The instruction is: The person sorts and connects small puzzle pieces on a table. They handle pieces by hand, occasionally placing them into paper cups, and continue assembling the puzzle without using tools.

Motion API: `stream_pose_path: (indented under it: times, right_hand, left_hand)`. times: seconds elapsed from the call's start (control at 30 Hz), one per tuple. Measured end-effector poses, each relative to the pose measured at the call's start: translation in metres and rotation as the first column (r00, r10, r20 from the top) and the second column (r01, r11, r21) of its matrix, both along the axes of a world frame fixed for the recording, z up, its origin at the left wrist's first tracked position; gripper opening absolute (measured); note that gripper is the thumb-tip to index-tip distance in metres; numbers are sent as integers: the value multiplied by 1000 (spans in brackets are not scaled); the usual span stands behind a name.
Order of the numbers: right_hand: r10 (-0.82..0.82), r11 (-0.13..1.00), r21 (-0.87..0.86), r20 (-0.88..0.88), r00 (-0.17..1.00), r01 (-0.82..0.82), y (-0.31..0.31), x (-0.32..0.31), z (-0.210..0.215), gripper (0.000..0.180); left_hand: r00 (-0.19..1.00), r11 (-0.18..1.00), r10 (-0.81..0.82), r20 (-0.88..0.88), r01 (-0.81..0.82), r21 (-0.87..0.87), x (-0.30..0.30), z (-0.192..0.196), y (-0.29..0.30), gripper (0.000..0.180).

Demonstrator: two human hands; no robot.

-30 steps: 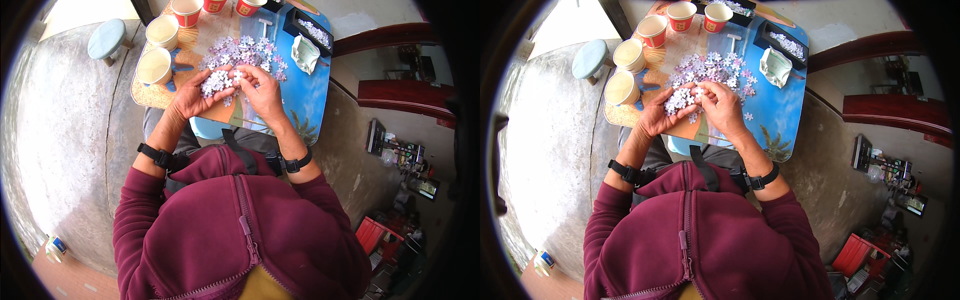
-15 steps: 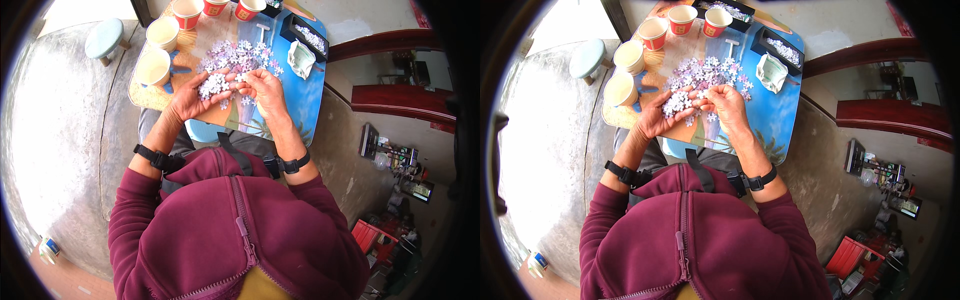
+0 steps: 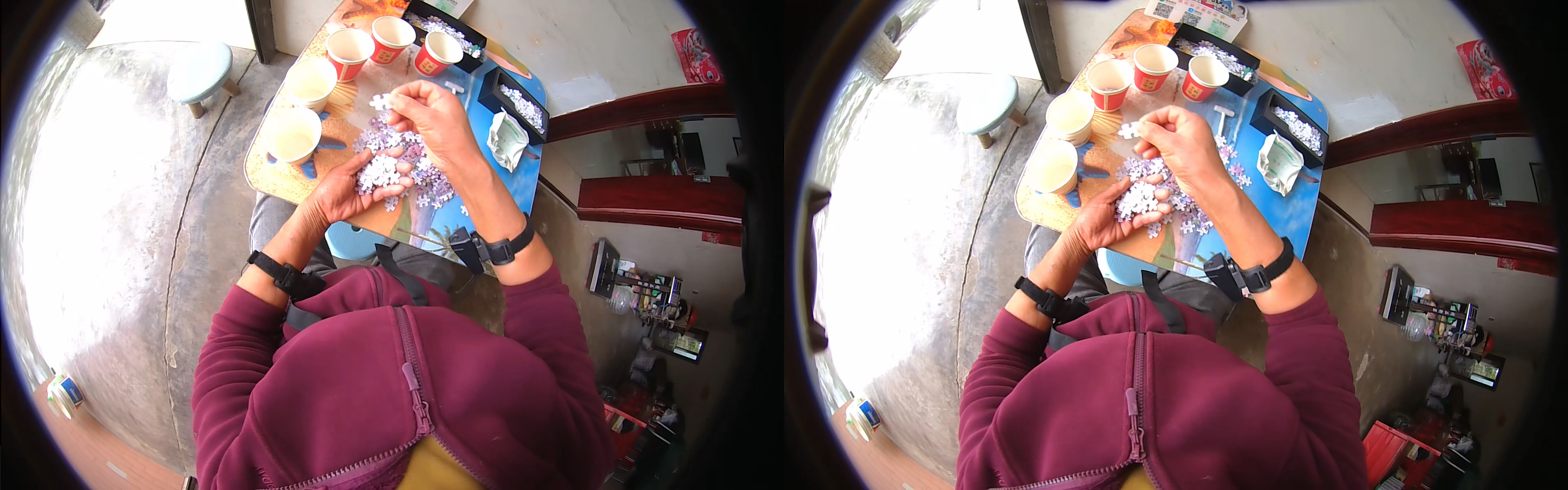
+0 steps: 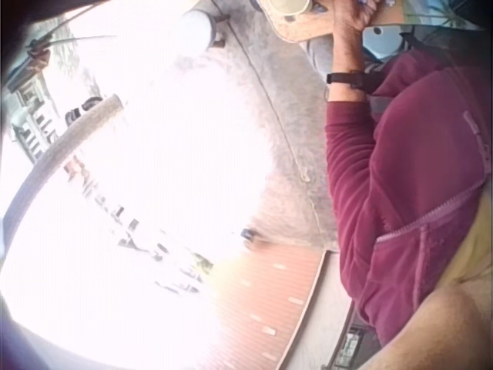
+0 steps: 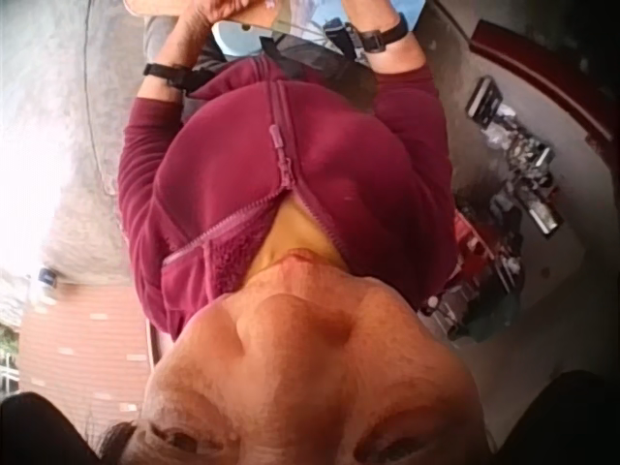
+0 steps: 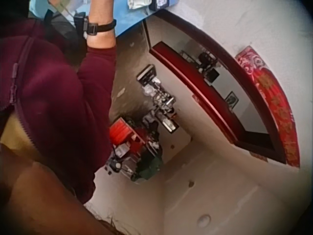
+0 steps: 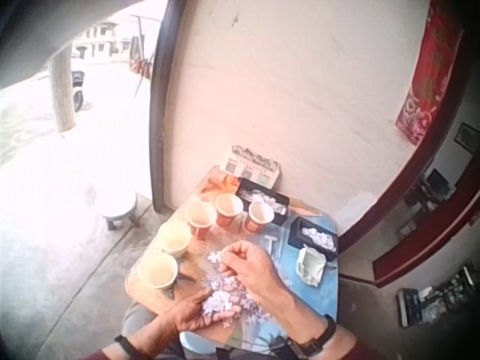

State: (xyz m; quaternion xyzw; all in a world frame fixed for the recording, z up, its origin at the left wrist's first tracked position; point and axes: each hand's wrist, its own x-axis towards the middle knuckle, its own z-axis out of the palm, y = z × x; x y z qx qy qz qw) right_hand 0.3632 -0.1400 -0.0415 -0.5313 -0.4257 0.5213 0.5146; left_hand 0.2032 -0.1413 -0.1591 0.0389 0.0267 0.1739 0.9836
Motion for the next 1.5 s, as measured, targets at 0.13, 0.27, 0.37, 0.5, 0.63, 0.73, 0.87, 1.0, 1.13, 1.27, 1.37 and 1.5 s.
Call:
stream_pose_path:
  times: [0.13, 0.27, 0.37, 0.5, 0.63, 0.73, 0.87, 1.0, 1.13, 1.27, 1.37, 1.5]
  right_hand:
    - [37, 999, 35, 77, 996, -40, 37, -29, 3, 11]
    - [17, 998, 59, 96, 995, -23, 52, -37, 1, 9]
    - [-26, 998, 59, 69, 997, 22, 54, -28, 1, 9]
    - [-113, 992, 61, 92, 989, 108, 59, -5, 2, 9]
    - [-174, 984, 74, 154, 973, 165, 77, 8, -1, 10]
    - [-151, 987, 86, 201, 968, 136, 96, 8, -6, 9]
    - [-139, 988, 113, 309, 941, 109, 100, 6, -9, 11]
    - [-121, 987, 137, 337, 934, 78, 60, 13, -14, 11]
    - [-38, 997, 76, 508, 861, -1, -5, 17, -28, 15]
    - [6, 989, 106, 666, 746, -103, -43, 18, -39, 20]
    - [-27, 982, 149, 716, 698, -114, -59, 18, -43, 19]
    - [-98, 944, 265, 794, 600, -196, -61, 13, -49, 18]
  left_hand:
    - [1000, 1000, 2, 4, -2, 20, 0, 0, 0, 47]
    - [1000, 999, 3, -6, -3, 39, 0, 1, -1, 47]
    - [1000, 999, -3, -10, 3, 49, -1, 1, -1, 48]
    - [1000, 999, -28, 7, 28, 36, 0, 1, -1, 49]
    - [999, 999, -31, -22, 32, 41, 0, 2, -1, 49]
    - [999, 998, -28, -38, 30, 46, 0, 3, -2, 50]
    - [999, 999, -27, -33, 28, 35, 1, 3, 0, 49]
    - [999, 998, -19, -46, 21, 51, 1, 3, -1, 50]
    - [999, 999, -21, -26, 22, 41, 1, 0, -2, 53]
    - [997, 996, 2, -78, 4, 88, 2, -2, -3, 53]
    - [996, 995, -10, -85, 18, 97, 3, -2, -2, 51]
    - [994, 999, 27, -109, -22, 45, 3, -1, -4, 48]
